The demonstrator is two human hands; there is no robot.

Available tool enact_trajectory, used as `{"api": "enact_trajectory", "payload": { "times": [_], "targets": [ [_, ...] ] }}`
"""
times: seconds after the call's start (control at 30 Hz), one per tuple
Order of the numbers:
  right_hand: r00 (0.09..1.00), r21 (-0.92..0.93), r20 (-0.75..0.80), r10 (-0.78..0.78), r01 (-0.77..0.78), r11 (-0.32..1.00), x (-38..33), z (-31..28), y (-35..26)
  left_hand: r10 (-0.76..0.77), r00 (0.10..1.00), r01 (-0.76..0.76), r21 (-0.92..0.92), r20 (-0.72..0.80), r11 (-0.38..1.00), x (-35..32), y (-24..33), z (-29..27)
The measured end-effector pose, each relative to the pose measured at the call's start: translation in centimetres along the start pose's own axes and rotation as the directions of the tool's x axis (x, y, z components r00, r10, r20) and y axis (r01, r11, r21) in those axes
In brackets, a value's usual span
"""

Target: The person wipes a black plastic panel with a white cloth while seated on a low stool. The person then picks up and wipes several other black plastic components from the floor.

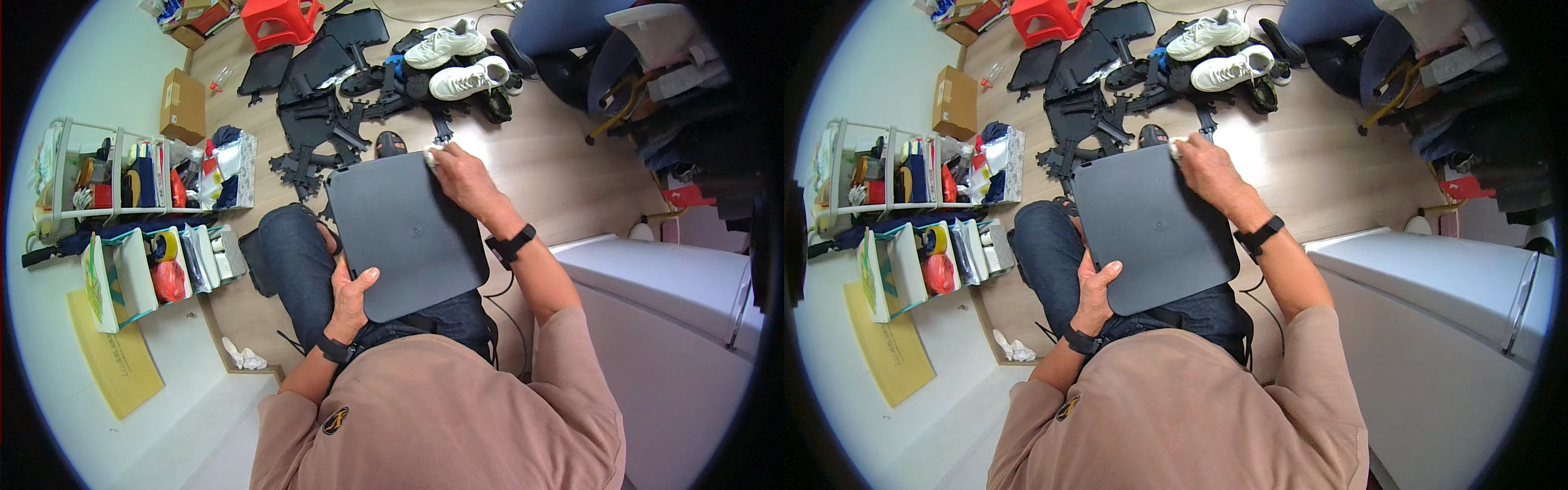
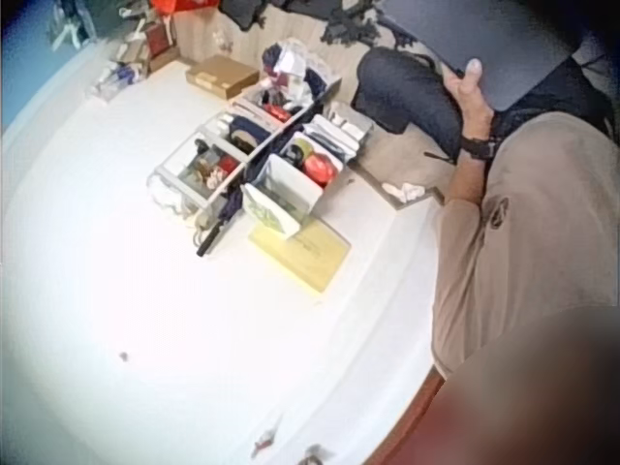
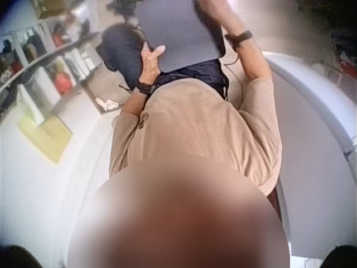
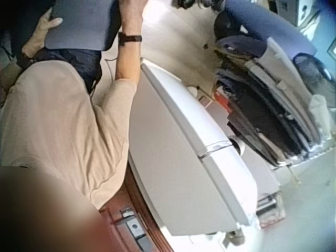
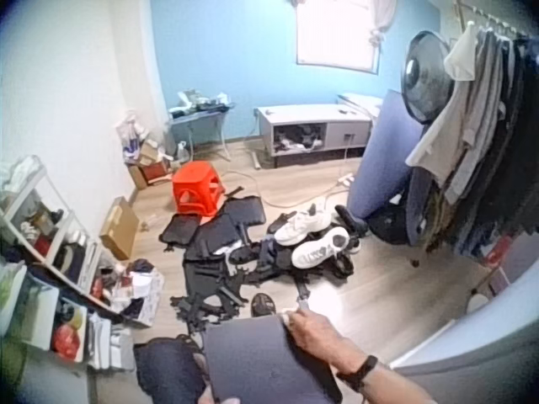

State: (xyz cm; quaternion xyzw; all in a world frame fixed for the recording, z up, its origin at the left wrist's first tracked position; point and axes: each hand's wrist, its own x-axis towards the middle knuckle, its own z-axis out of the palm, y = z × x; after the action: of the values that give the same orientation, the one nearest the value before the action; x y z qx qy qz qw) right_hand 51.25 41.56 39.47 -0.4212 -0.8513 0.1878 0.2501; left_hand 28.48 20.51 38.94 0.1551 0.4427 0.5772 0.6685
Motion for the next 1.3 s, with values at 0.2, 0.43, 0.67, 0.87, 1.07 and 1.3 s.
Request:
{"api": "enact_trajectory", "payload": {
  "times": [0.2, 0.43, 0.67, 0.87, 1.07, 1.3],
  "targets": [
    [0.99, 0.002, -0.043, 0.136, -0.136, 0.991, -5.1, -0.8, -0.8, -0.016, 0.999, 0.017, -0.03, 0.028, 0.999, 0.2, -0.2, -0.3],
    [0.989, 0.078, 0.146, 0.013, -0.025, 0.997, -9.1, -1.6, -7.8, -0.042, 0.999, 0.043, -0.045, 0.021, 0.998, 0.0, 0.4, -0.2],
    [0.933, 0.394, 0.329, -0.147, 0.006, 0.919, -8.2, -5.4, -12.2, 0.277, 0.944, -0.263, 0.097, -0.178, 0.96, -1.5, 8.3, 0.8],
    [0.973, 0.446, 0.229, 0.032, -0.134, 0.885, -4.0, -6.6, -9.7, 0.861, 0.469, -0.551, 0.698, -0.195, 0.458, -6.9, 20.9, -4.8],
    [0.892, 0.674, 0.328, 0.312, -0.452, 0.584, 0.5, -4.0, -6.9, 0.919, 0.387, 0.044, 0.997, -0.077, 0.065, -9.3, 20.2, -15.0],
    [0.813, 0.595, 0.461, 0.355, -0.58, 0.556, 6.1, -1.5, -3.6, 0.735, 0.667, 0.201, 0.979, -0.121, -0.022, -5.9, 7.8, -25.9]
  ]
}}
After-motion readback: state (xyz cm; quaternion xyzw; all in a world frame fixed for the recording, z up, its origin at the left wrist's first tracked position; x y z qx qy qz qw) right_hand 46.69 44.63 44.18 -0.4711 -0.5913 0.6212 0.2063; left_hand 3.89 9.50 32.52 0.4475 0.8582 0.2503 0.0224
